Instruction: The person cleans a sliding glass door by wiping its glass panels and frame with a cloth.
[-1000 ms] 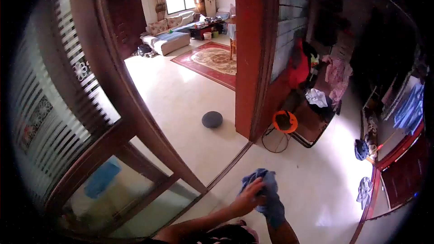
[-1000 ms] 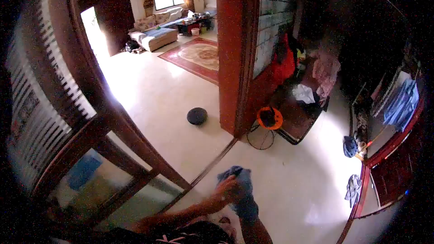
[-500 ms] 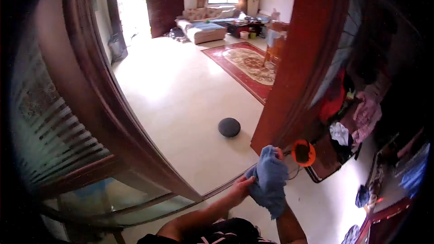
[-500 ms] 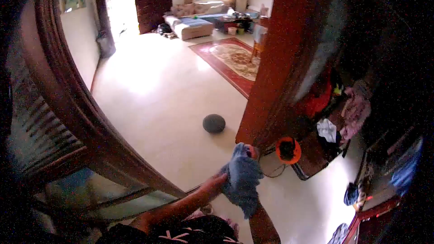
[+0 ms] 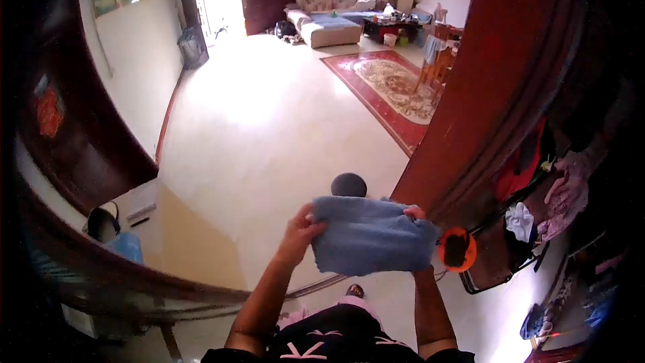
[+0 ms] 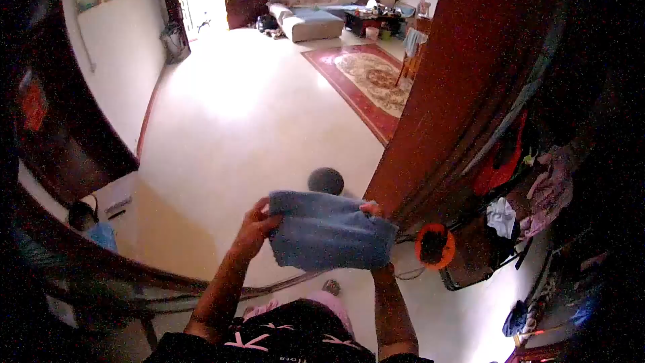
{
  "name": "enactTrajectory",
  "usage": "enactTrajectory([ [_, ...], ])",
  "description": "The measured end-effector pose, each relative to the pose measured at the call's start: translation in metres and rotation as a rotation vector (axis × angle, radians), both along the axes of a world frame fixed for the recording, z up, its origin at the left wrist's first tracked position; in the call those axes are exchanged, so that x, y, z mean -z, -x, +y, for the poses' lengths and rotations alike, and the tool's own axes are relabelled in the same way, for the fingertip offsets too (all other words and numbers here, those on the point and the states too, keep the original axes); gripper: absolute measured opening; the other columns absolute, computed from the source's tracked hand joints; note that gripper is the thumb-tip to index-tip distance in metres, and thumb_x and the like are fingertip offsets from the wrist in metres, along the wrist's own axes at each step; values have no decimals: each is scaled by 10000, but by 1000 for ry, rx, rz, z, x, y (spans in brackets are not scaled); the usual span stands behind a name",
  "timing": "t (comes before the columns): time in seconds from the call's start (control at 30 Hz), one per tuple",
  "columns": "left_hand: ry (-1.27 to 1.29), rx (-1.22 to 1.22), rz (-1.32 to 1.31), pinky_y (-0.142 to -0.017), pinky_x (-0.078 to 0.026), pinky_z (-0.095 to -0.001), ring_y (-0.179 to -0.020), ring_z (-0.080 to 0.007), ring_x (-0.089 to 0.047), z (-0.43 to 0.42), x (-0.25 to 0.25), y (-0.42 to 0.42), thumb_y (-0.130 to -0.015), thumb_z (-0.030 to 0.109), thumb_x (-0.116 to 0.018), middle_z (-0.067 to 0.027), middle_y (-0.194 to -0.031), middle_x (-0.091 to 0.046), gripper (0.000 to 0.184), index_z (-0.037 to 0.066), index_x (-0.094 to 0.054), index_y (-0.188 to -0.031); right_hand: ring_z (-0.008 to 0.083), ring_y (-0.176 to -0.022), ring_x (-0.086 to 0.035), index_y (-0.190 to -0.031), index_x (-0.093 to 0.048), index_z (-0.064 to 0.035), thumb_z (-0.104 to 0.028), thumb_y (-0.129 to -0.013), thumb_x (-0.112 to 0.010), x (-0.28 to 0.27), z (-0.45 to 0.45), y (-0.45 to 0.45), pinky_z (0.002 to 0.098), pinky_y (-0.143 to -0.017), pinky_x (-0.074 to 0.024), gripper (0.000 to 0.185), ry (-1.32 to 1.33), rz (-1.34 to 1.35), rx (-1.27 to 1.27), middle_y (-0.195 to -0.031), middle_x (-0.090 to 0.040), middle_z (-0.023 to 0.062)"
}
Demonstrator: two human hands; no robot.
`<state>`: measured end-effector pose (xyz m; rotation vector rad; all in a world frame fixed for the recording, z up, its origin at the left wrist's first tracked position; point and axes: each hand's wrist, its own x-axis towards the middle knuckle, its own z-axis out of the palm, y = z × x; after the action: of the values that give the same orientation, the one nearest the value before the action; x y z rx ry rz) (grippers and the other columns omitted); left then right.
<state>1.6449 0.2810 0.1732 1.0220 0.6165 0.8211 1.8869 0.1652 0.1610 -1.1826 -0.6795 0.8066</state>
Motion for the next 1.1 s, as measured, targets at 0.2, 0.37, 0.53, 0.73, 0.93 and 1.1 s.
enactTrajectory([
  [0.2,92,27,280,-726,-499,-351,-919,-200,-597,53,43,-69,-827,299,-747,-129,-995,-627,579,49,-461,-1265,175,-951,-584,-1101,-604,-96,-230,-942,-512,-23,23,-82,300,-894,-460,227,32,-184,-163,-1069,-611,35],
  [0.37,99,-113,282,-573,-420,-246,-671,-129,-515,82,19,-83,-844,192,-705,-76,-878,-616,386,82,-549,-1179,155,-1033,-565,-1149,-581,-76,-188,-972,-434,4,42,-158,284,-971,-419,256,70,-1298,-36,-1124,-594,39],
  [0.53,-177,39,246,-776,-527,-286,-822,-132,-610,124,4,-88,-872,35,-628,-70,-943,-643,322,71,-598,-1191,203,-1061,-571,-1147,-572,-38,-102,-933,-425,0,81,-152,338,-982,-435,267,14,-872,41,-1134,-593,88],
  [0.73,-520,-87,491,-757,-541,-324,-854,-179,-668,199,42,-94,-806,8,-660,-124,-922,-688,349,60,-591,-1144,214,-1109,-539,-1197,-547,-47,-55,-860,-524,22,161,-148,347,-997,-418,338,-57,-55,-21,-1146,-578,93],
  [0.93,-699,-380,607,-693,-541,-352,-768,-247,-702,305,51,-59,-779,7,-669,-130,-832,-687,211,48,-613,-978,293,-1083,-552,-1269,-515,-91,-46,-755,-650,8,280,-102,398,-974,-442,533,174,-681,-203,-1110,-571,126],
  [1.1,-731,-541,650,-685,-535,-344,-758,-272,-664,393,50,-10,-750,-61,-661,-124,-854,-646,211,42,-603,-924,343,-1022,-582,-1147,-592,-109,-32,-704,-708,40,394,-62,407,-894,-480,464,149,-1065,-149,-1058,-586,138],
])
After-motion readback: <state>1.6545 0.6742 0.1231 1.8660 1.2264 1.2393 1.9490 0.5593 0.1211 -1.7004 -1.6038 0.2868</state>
